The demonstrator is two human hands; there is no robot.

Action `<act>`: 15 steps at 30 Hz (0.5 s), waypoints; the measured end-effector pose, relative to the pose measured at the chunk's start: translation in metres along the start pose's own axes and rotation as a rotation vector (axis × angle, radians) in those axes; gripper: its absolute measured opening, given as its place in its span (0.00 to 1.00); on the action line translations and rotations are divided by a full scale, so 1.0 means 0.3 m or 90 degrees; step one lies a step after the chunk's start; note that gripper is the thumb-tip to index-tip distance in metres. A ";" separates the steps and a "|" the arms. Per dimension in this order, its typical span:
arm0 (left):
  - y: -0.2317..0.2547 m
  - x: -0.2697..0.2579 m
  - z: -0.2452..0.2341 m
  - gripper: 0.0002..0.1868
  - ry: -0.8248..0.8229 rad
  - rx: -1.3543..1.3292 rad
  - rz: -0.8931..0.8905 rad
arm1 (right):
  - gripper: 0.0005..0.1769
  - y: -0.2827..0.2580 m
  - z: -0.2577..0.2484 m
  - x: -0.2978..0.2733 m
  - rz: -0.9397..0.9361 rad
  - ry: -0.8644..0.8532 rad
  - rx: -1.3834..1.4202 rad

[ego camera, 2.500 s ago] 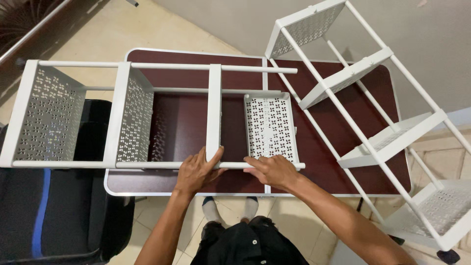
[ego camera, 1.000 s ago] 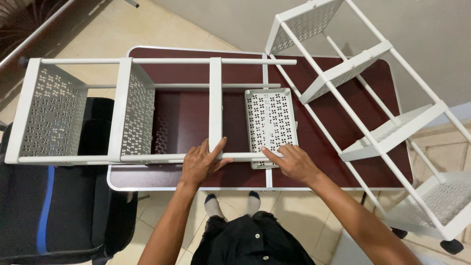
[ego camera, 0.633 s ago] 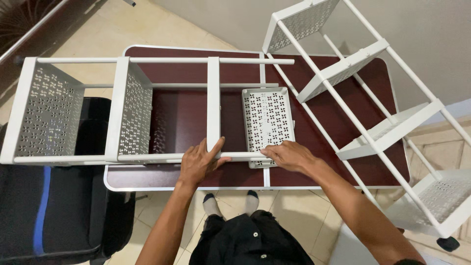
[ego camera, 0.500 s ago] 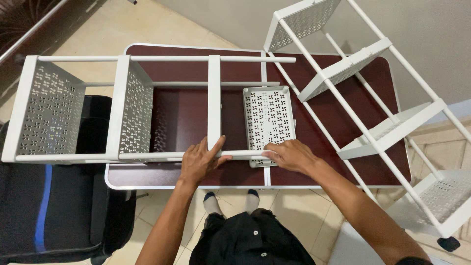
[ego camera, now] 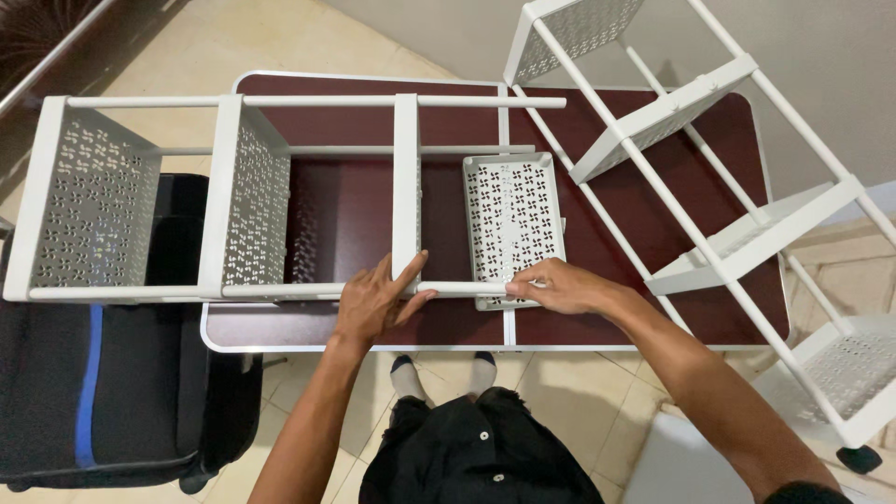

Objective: The person assembles a white metal shelving unit on a maroon table. They connect frame sections and insert perforated shelves into the structure, adjusting components to fit.

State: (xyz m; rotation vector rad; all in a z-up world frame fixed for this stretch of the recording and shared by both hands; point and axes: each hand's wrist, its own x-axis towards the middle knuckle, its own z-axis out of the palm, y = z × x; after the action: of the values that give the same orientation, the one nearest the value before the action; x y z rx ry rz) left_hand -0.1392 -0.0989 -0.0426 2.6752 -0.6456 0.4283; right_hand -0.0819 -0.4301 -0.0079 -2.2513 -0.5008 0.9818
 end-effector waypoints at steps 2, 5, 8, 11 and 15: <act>-0.010 -0.003 -0.012 0.34 -0.047 -0.007 -0.016 | 0.21 0.007 -0.003 0.014 -0.018 -0.001 0.010; -0.014 -0.010 -0.017 0.35 -0.045 -0.015 -0.016 | 0.20 0.023 0.052 -0.020 -0.119 0.158 -0.223; -0.008 -0.002 -0.003 0.35 -0.057 0.027 -0.015 | 0.26 0.027 0.119 -0.073 -0.276 0.344 -0.506; -0.012 -0.018 -0.005 0.35 -0.090 -0.005 -0.036 | 0.28 0.013 0.139 -0.062 -0.254 0.368 -0.529; -0.020 -0.019 -0.002 0.32 -0.045 -0.012 -0.030 | 0.22 -0.002 0.105 -0.032 -0.092 0.212 -0.341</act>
State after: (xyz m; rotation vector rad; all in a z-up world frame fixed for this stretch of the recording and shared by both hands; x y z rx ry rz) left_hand -0.1413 -0.0914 -0.0458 2.6920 -0.6022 0.3157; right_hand -0.1119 -0.4229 -0.0192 -2.7280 -0.8357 0.4090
